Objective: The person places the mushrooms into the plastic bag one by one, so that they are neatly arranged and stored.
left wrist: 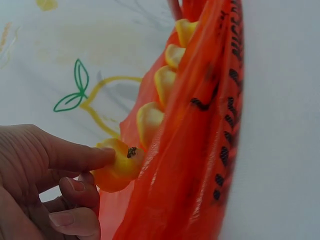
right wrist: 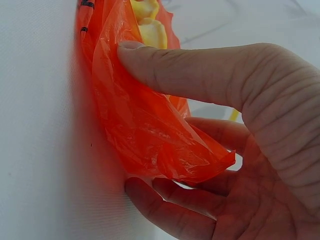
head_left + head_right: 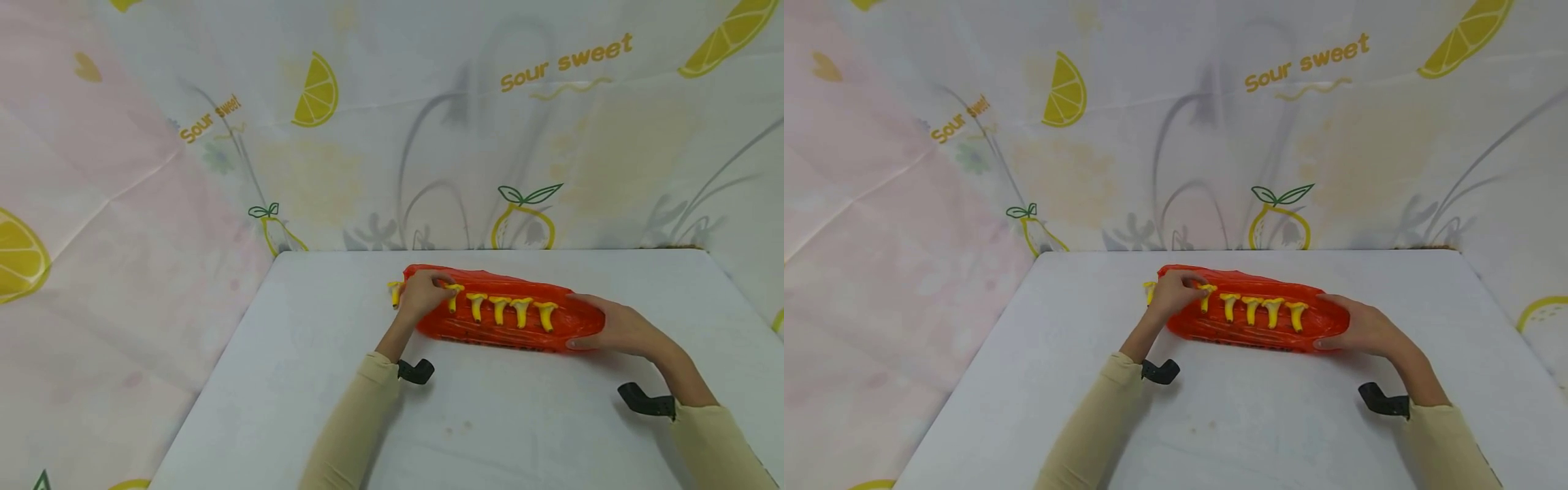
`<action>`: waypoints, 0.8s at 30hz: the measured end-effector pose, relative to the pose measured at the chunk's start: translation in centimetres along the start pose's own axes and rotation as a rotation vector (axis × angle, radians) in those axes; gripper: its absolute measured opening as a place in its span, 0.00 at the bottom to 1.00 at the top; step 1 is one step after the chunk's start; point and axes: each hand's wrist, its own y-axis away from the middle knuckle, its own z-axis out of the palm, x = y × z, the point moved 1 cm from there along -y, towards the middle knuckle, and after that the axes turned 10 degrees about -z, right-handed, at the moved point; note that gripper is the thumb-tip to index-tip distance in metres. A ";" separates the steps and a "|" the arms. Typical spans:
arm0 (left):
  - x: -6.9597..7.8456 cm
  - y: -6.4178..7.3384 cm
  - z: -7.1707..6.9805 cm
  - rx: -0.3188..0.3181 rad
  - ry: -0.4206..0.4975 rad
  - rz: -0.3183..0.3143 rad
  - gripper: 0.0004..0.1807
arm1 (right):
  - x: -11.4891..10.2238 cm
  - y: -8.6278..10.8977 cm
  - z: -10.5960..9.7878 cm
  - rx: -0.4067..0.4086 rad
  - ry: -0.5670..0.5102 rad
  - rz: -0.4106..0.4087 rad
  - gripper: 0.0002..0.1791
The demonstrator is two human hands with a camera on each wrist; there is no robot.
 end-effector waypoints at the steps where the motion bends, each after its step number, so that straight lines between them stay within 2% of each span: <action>1: 0.0 0.0 0.2 0.007 -0.022 0.008 0.08 | 0.0 0.0 0.0 0.000 0.000 0.001 0.53; 8: 0.0 0.2 1.2 0.042 -0.130 0.036 0.08 | -0.1 0.1 0.0 -0.002 -0.004 0.004 0.53; 17: 0.0 0.2 1.8 0.084 -0.182 0.099 0.08 | -0.3 0.1 -0.1 -0.002 0.005 0.005 0.54; 24: 0.2 0.6 1.3 0.039 -0.172 0.079 0.10 | -0.4 0.1 -0.1 -0.005 0.006 0.004 0.53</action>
